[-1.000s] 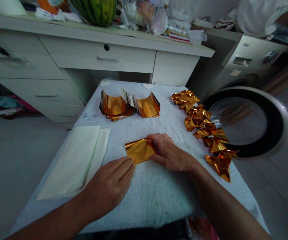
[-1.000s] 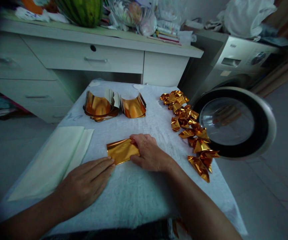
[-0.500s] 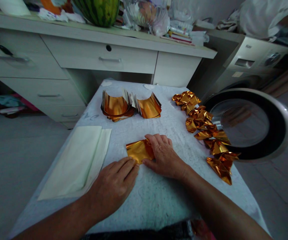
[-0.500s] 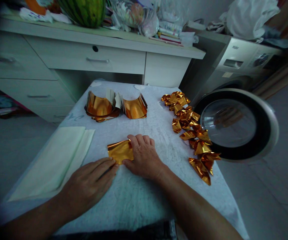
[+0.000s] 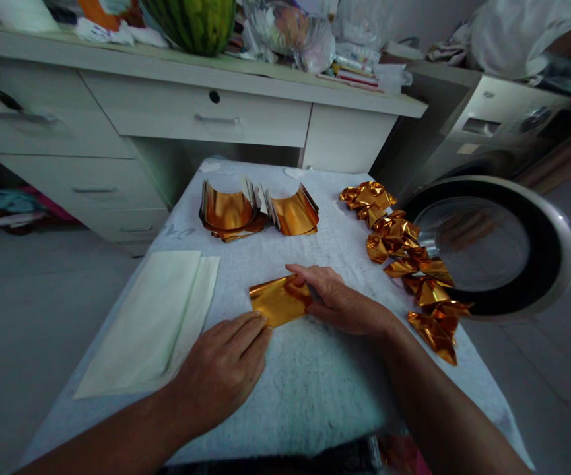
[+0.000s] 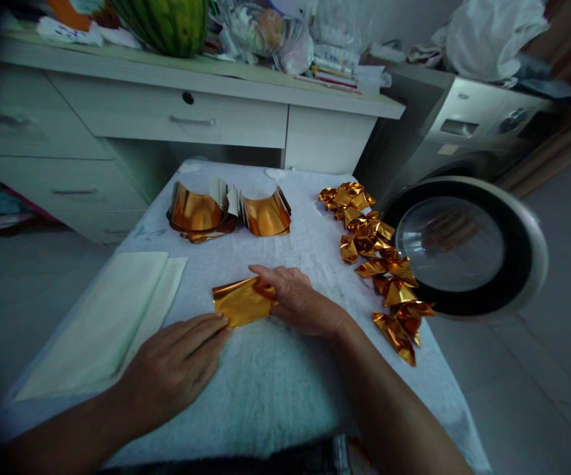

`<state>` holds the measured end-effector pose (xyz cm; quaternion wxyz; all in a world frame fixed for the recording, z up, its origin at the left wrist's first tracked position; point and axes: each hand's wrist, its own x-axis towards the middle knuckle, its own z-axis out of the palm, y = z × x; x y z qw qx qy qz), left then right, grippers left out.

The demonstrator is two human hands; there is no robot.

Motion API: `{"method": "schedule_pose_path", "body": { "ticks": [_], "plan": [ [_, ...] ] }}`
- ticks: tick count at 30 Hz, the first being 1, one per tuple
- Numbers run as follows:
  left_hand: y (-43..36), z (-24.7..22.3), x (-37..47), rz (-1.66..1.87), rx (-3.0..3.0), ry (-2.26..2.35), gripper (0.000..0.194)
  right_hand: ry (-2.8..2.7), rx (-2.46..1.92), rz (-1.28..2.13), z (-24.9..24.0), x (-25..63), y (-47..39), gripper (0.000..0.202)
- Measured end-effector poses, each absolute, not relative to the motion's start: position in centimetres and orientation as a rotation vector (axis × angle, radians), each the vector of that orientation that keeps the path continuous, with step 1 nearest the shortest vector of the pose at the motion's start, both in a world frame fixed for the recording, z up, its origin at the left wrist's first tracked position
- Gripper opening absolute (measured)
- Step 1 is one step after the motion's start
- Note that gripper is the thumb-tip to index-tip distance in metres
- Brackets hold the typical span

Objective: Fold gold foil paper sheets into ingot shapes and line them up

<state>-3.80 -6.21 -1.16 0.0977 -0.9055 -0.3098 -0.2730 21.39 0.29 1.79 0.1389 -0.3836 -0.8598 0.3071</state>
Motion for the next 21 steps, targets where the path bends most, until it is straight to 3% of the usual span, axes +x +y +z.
{"method": "schedule_pose_path", "body": {
  "ticks": [15, 21],
  "plan": [
    [-6.3, -0.8, -3.8, -0.813, -2.648, -0.912, 0.023, -2.518, -0.966, 0.953, 2.0, 22.4, 0.7, 0.073],
    [-6.1, -0.7, -3.9, -0.815, -2.673, -0.925, 0.024, -2.454, -0.976, 1.014, 2.0, 22.6, 0.6, 0.087]
  ]
}}
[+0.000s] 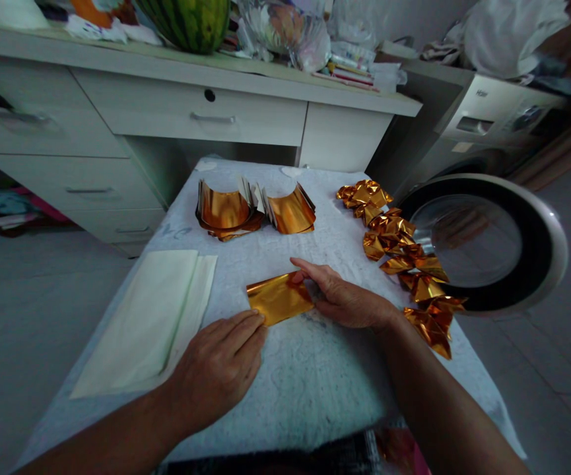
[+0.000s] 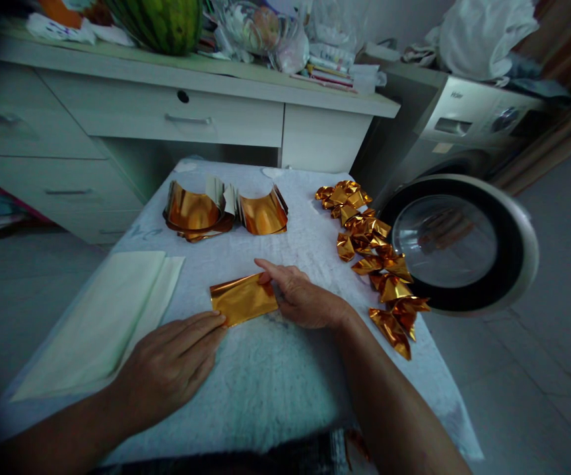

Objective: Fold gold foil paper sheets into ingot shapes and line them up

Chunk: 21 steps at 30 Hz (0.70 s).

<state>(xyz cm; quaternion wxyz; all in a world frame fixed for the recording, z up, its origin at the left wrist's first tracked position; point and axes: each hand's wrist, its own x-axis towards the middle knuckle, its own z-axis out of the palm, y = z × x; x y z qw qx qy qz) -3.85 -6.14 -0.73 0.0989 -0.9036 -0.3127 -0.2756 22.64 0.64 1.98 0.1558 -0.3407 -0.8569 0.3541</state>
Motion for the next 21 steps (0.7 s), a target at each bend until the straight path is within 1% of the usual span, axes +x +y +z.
{"method": "schedule_pose_path", "body": {
  "ticks": [2, 4, 6, 9, 11, 18, 21],
  "plan": [
    [-6.1, -0.8, -3.9, -0.811, -2.703, -0.937, 0.023, -2.411, -1.024, 1.066, 2.0, 22.7, 0.6, 0.089],
    [-6.0, -0.9, -3.9, -0.805, -2.729, -0.962, 0.022, -2.387, -1.049, 1.088, 2.1, 22.7, 0.6, 0.088],
    [-6.0, -1.0, -3.9, -0.804, -2.751, -0.99, 0.022, -2.396, -1.038, 1.042, 2.2, 22.6, 0.6, 0.078],
    [-6.0, -1.0, -3.9, -0.79, -2.776, -1.022, 0.023, -2.455, -1.013, 0.919, 2.4, 22.2, 0.6, 0.059],
    [-6.0, -0.9, -3.9, -0.773, -2.77, -1.045, 0.024, -2.487, -1.023, 0.866, 2.5, 21.8, 0.6, 0.053],
    [-5.7, -0.9, -3.7, -0.736, -2.77, -1.134, 0.026, -2.491, -1.108, 0.835, 2.4, 21.3, 0.3, 0.055],
    [-5.6, -0.9, -3.6, -0.734, -2.781, -1.16, 0.025, -2.486, -1.116, 0.842, 2.4, 21.2, 0.3, 0.052]
  ]
}}
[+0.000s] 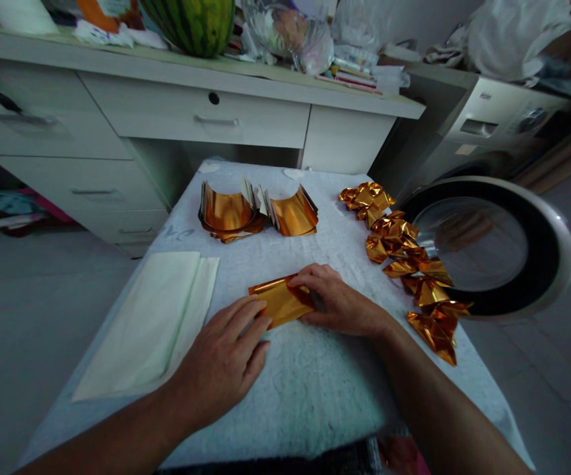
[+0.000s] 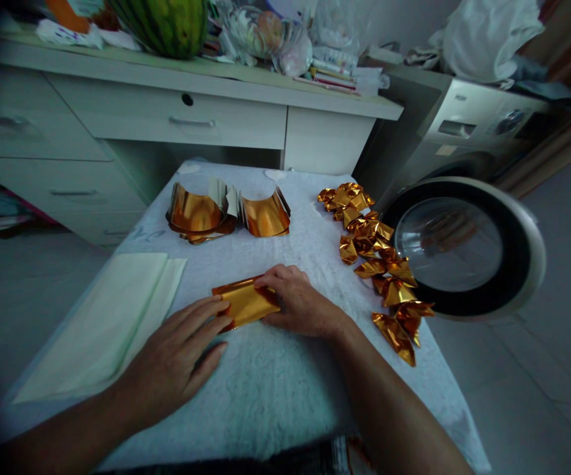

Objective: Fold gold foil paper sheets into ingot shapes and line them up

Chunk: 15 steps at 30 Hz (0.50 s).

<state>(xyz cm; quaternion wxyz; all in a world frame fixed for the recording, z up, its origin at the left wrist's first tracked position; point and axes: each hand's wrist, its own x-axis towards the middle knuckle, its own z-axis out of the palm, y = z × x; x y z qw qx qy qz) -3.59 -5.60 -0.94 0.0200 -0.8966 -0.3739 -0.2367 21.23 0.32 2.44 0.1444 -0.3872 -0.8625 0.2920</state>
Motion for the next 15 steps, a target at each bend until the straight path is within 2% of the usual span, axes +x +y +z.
{"method": "schedule_pose_path", "body": {
  "ticks": [15],
  "plan": [
    [-5.38, -0.49, -3.38, -0.732, -2.823, -1.311, 0.026, -2.475, -1.046, 0.78, 2.61, 21.2, 0.14, 0.003]
  ]
}}
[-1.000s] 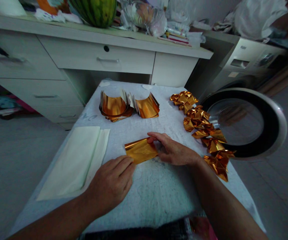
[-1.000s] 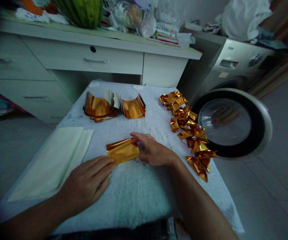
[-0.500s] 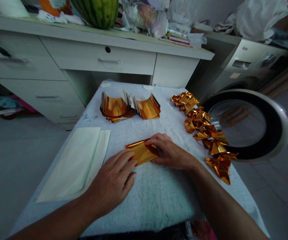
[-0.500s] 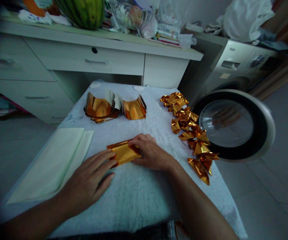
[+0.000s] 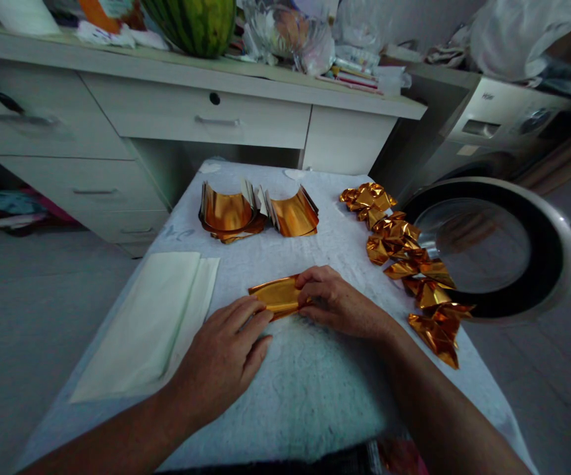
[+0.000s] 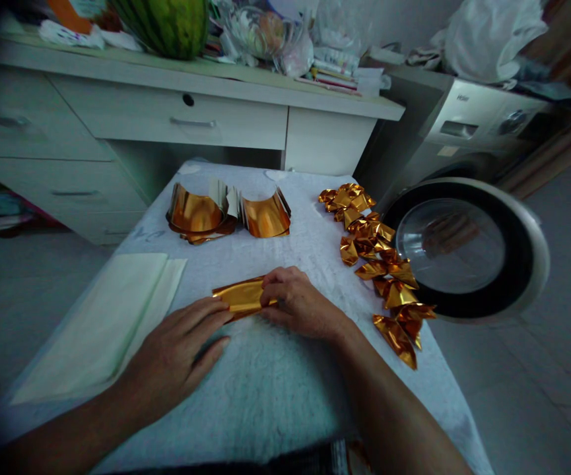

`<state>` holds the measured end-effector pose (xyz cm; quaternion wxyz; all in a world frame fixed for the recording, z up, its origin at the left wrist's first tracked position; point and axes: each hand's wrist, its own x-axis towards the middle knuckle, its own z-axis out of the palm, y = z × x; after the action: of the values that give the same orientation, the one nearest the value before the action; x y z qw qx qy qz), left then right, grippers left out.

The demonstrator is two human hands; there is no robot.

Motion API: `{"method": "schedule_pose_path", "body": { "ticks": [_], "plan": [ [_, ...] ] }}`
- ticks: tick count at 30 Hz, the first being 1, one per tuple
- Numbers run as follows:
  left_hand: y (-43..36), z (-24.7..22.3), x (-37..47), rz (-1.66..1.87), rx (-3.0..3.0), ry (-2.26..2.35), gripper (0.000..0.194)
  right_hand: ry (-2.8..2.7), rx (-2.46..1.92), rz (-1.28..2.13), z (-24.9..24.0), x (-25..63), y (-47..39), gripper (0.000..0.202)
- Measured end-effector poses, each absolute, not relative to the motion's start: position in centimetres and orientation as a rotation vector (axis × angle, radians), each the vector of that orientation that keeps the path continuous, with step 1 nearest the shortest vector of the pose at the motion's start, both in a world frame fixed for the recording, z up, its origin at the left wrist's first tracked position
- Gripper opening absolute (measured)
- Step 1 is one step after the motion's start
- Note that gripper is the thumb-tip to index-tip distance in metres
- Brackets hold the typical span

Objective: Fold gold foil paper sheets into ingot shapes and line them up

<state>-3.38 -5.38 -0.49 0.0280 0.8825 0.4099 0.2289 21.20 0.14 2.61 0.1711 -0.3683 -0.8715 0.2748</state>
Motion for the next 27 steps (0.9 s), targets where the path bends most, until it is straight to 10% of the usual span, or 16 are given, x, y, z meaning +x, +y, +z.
{"method": "schedule_pose_path", "body": {
  "ticks": [27],
  "plan": [
    [-2.7, 0.9, -1.6, 0.468, 2.366, 1.38, 0.022, -2.381, -1.166, 0.793, 1.9, 21.0, 0.3, 0.005]
  ]
}}
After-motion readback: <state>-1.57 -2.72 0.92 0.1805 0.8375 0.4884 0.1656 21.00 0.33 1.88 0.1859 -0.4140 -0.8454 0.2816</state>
